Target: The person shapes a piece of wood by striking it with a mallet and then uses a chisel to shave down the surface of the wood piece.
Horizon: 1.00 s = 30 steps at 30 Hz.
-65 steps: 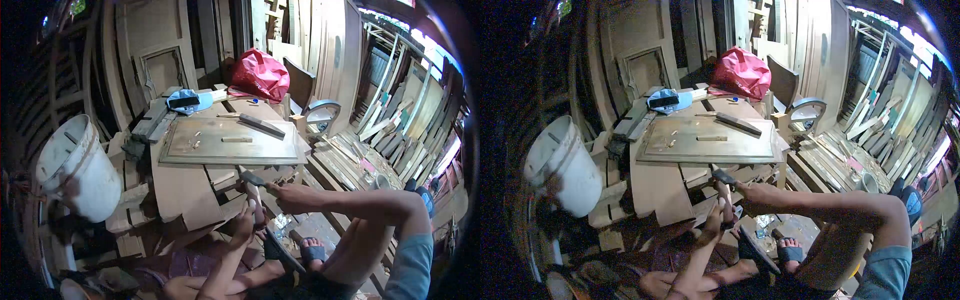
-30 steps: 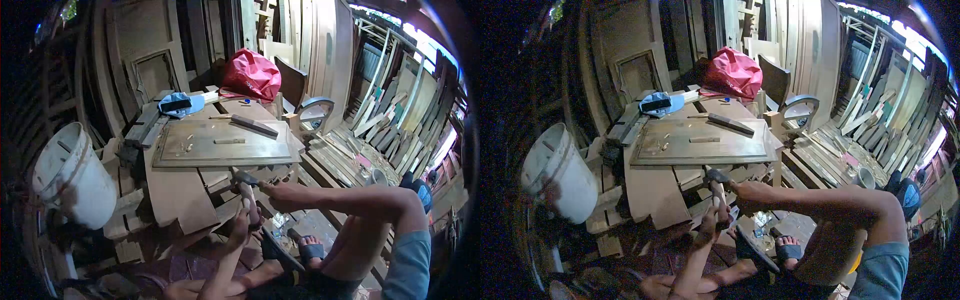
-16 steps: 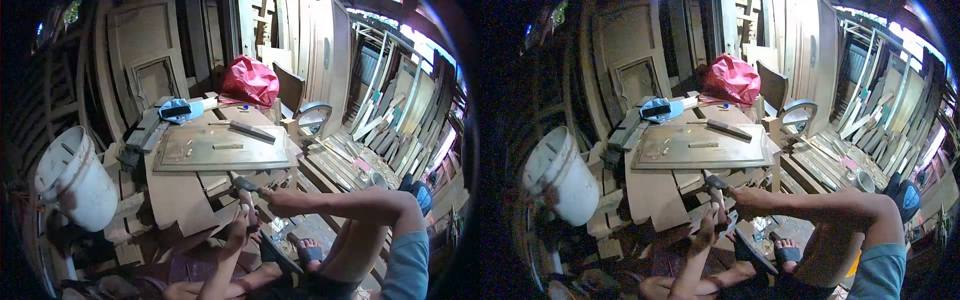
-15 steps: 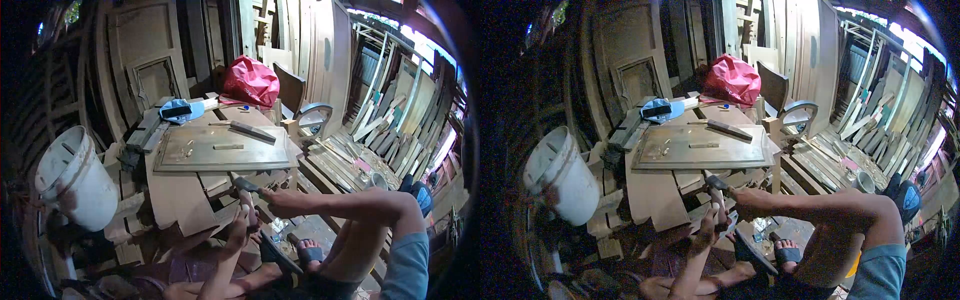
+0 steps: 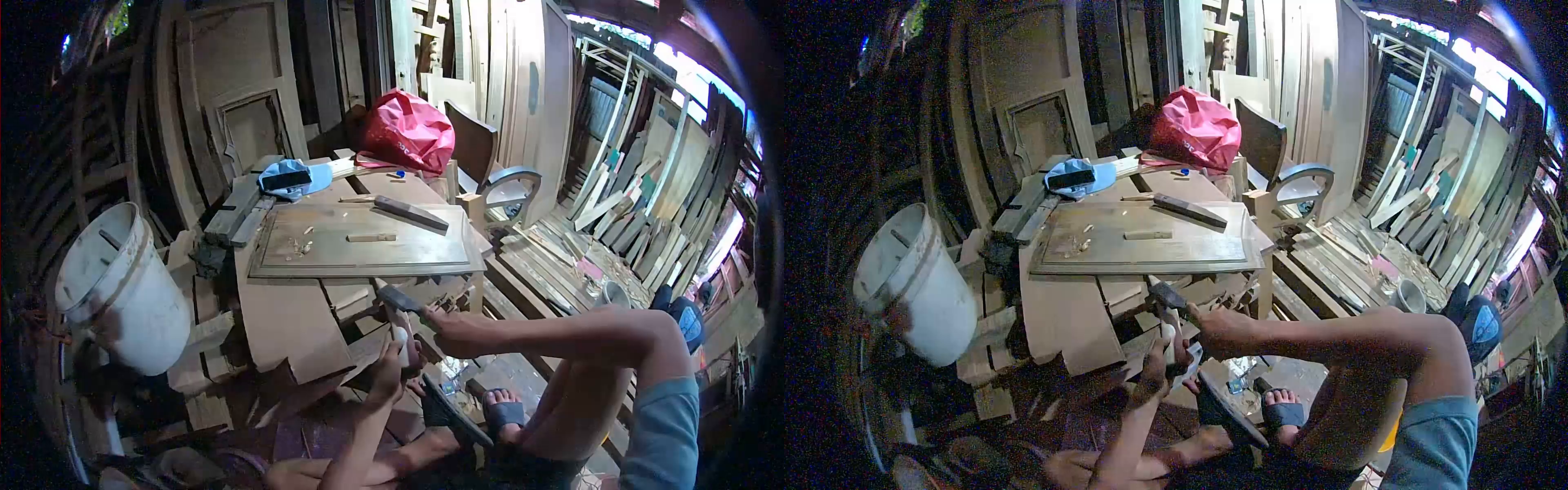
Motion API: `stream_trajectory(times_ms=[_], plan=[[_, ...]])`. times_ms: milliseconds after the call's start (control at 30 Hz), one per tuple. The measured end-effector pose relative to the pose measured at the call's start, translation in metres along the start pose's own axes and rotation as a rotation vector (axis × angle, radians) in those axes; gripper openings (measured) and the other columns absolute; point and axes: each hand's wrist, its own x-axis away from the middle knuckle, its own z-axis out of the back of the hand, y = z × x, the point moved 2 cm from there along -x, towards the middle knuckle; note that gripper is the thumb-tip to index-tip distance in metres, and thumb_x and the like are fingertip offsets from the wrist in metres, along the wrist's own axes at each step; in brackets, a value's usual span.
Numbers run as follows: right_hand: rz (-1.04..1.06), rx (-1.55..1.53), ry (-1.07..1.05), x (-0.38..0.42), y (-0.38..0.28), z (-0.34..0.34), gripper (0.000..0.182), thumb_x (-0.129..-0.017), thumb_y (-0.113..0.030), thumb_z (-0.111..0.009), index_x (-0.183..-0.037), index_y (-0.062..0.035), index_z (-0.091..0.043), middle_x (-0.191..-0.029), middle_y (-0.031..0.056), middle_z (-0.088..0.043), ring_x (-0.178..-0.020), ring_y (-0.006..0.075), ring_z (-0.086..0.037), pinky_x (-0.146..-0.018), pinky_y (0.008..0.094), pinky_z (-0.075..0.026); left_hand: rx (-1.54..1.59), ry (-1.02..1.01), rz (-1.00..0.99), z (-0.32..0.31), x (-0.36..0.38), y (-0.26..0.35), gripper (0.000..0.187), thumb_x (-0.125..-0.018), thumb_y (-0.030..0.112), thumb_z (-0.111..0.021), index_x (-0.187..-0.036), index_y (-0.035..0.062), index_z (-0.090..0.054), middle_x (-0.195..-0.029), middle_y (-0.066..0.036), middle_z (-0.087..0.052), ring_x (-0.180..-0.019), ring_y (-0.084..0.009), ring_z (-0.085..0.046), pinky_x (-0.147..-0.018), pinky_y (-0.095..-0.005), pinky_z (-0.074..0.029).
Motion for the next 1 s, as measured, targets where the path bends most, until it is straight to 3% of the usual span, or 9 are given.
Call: stream_trajectory(times_ms=[133,200,233,300,500,733,800,933,1000], plan=[[0.001,-0.042,0.036,0.0,0.006,-0.006,0.049,-0.083,-0.007,-0.046,-0.129,0.0027,-0.03,-0.091,0.0274,-0.058,-0.086,0.0398,-0.059,-0.071,0.0477,-0.047,-0.055,0.095,-0.052,-0.003,-0.001,0.004,0.027,-0.091,0.024,-0.035,-0.102,0.0062,-0.052,-0.078,-0.007,-0.057,-0.057,-0.0181,-0.056,-0.045,-0.0288,-0.043],[0.188,-0.055,-0.022,-0.015,0.028,-0.024,0.052,-0.084,-0.013,-0.05,-0.129,0.0018,-0.029,-0.091,0.0265,-0.058,-0.087,0.0397,-0.059,-0.071,0.0464,-0.047,-0.006,0.022,-0.121,-0.008,0.001,0.004,0.027,-0.091,0.024,-0.034,-0.103,0.0068,-0.051,-0.077,-0.008,-0.057,-0.055,-0.0181,-0.055,-0.039,-0.0296,-0.043],[0.181,-0.059,-0.021,-0.012,0.024,-0.023,0.052,-0.084,-0.013,-0.05,-0.129,0.0018,-0.029,-0.091,0.0265,-0.058,-0.087,0.0397,-0.059,-0.071,0.0464,-0.047,-0.007,0.019,-0.113,-0.01,0.004,0.005,0.027,-0.091,0.024,-0.034,-0.103,0.0068,-0.051,-0.077,-0.008,-0.057,-0.055,-0.0181,-0.055,-0.039,-0.0296,-0.043],[-0.112,0.002,0.034,-0.008,0.016,-0.016,0.066,-0.081,-0.025,-0.06,-0.133,-0.0007,-0.026,-0.098,0.0245,-0.059,-0.092,0.0383,-0.059,-0.074,0.0452,-0.047,-0.084,-0.008,0.023,-0.014,0.012,0.01,0.028,-0.091,0.025,-0.033,-0.105,0.0068,-0.049,-0.075,-0.008,-0.057,-0.054,-0.0181,-0.054,-0.033,-0.0311,-0.043],[-0.07,-0.033,0.052,-0.008,0.013,-0.014,0.062,-0.081,-0.019,-0.054,-0.132,0.0004,-0.024,-0.083,0.0236,-0.058,-0.079,0.0387,-0.059,-0.065,0.0462,-0.046,-0.107,0.053,-0.118,-0.011,0.006,0.006,0.031,-0.091,0.031,-0.034,-0.109,0.0098,-0.048,-0.071,-0.009,-0.057,-0.053,-0.0188,-0.054,-0.029,-0.0321,-0.043],[-0.085,-0.05,0.047,-0.008,0.011,-0.011,0.058,-0.082,-0.012,-0.047,-0.132,0.0017,-0.022,-0.066,0.0224,-0.057,-0.063,0.039,-0.059,-0.053,0.0474,-0.045,-0.094,0.014,-0.125,-0.014,0.006,0.009,0.03,-0.09,0.03,-0.035,-0.109,0.011,-0.048,-0.075,-0.01,-0.057,-0.053,-0.0194,-0.054,-0.028,-0.0332,-0.044],[-0.096,-0.087,0.066,-0.009,0.007,-0.011,0.057,-0.082,-0.01,-0.045,-0.132,0.0021,-0.021,-0.062,0.0221,-0.056,-0.059,0.0392,-0.059,-0.05,0.0477,-0.045,0.064,0.143,-0.131,-0.008,-0.007,-0.002,0.03,-0.09,0.031,-0.037,-0.108,0.0092,-0.048,-0.076,-0.011,-0.057,-0.05,-0.0198,-0.053,-0.026,-0.034,-0.045],[-0.047,0.104,0.047,-0.024,0.024,-0.023,0.062,-0.08,-0.009,-0.044,-0.133,0.0074,-0.017,-0.063,0.0225,-0.058,-0.06,0.0375,-0.061,-0.051,0.0472,-0.047,-0.097,0.007,-0.023,0.004,-0.007,-0.004,0.035,-0.089,0.035,-0.039,-0.105,0.0057,-0.052,-0.075,-0.01,-0.058,-0.052,-0.02,-0.057,-0.028,-0.0356,-0.047],[-0.108,0.046,-0.013,-0.018,0.007,-0.008,0.063,-0.08,-0.01,-0.044,-0.133,0.0096,-0.016,-0.064,0.0233,-0.058,-0.06,0.0375,-0.061,-0.052,0.0465,-0.047,-0.087,-0.036,-0.03,0.008,-0.005,-0.006,0.035,-0.089,0.034,-0.038,-0.104,0.0057,-0.052,-0.074,-0.01,-0.057,-0.053,-0.0197,-0.056,-0.028,-0.0357,-0.047]])
